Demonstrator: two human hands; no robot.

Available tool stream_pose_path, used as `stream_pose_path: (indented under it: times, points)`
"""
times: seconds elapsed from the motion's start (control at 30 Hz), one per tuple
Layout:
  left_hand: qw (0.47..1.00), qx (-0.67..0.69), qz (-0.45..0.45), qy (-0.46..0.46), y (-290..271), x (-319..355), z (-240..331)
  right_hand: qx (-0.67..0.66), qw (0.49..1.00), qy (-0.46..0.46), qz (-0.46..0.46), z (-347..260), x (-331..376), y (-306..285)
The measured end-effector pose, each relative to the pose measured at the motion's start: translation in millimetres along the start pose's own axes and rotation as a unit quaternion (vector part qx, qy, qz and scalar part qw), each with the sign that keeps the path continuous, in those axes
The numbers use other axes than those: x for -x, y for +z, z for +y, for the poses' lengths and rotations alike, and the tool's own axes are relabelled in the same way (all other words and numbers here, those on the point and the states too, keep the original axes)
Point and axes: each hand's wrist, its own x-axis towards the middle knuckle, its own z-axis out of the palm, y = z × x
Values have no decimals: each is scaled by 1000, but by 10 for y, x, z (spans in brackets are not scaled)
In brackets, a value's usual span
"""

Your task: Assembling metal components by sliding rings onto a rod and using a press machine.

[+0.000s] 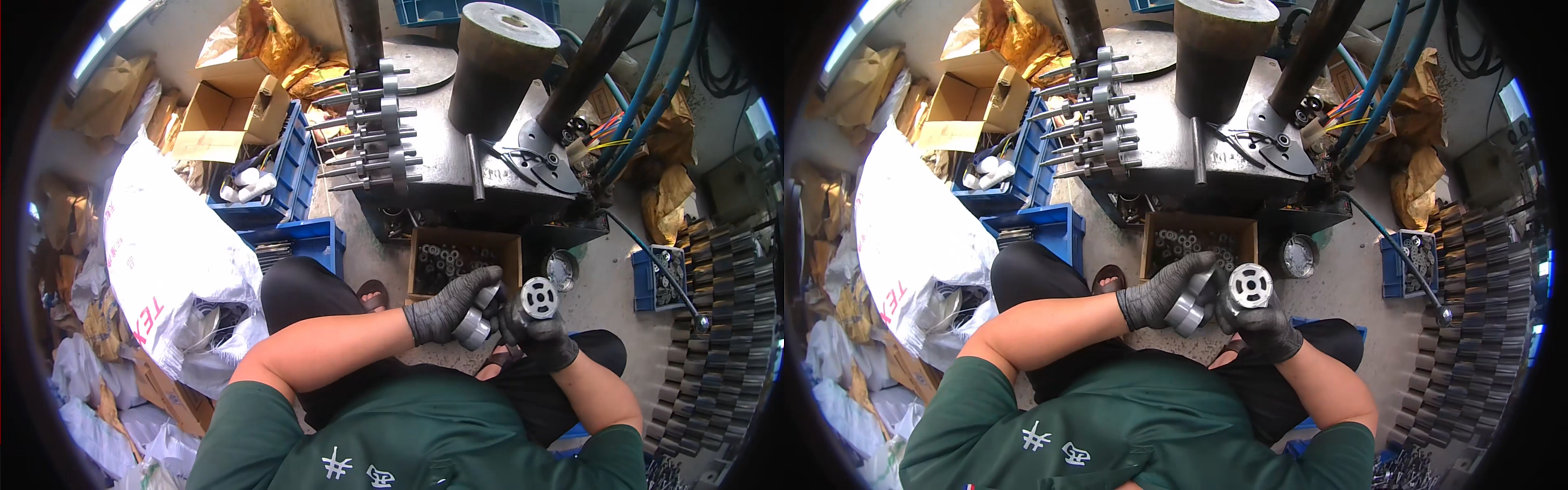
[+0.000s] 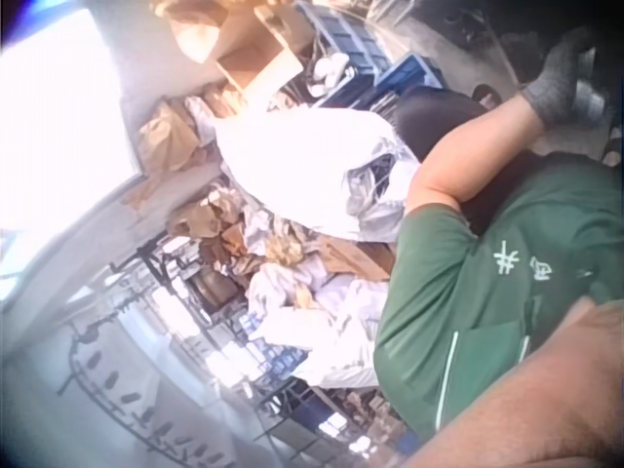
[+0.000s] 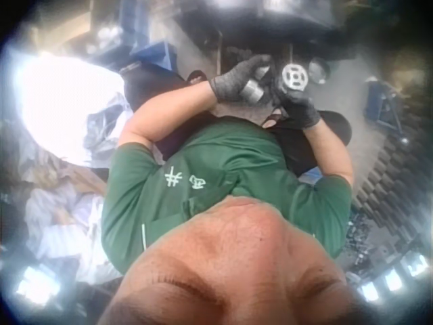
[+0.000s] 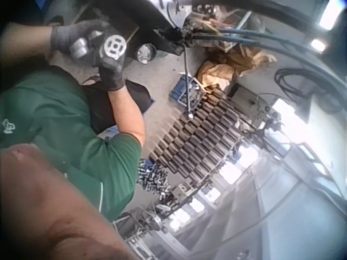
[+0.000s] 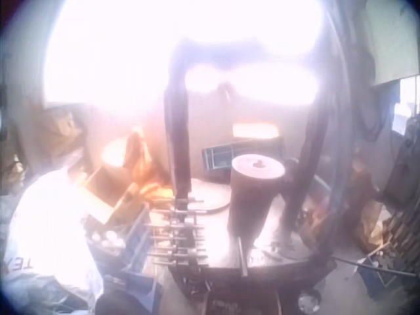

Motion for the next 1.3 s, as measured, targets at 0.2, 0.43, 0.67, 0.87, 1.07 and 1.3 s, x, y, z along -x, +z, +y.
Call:
stream_pose_path:
  times: [0.2, 0.43, 0.67, 0.87, 1.07, 1.3]
  points:
    - [932, 238, 252, -110, -139, -377, 156, -215, 973, -81, -19, -173, -152, -73]
    - [863, 295, 391, 127, -1226, -1024, -68, -266, 961, 5, 70, 24, -249, -320]
    - [864, 310, 355, 177, -1026, -1049, 20, -204, 970, 19, 133, 181, -242, -262]
    - [858, 296, 382, 177, -1017, -1090, -38, 61, 980, 44, 187, 261, -235, -297]
    - [898, 276, 316, 132, -1043, -982, -246, 201, 956, 70, 201, 217, -300, -323]
    - [989, -146, 18, 31, -167, -465, -99, 407, 892, 127, 151, 188, -335, -581]
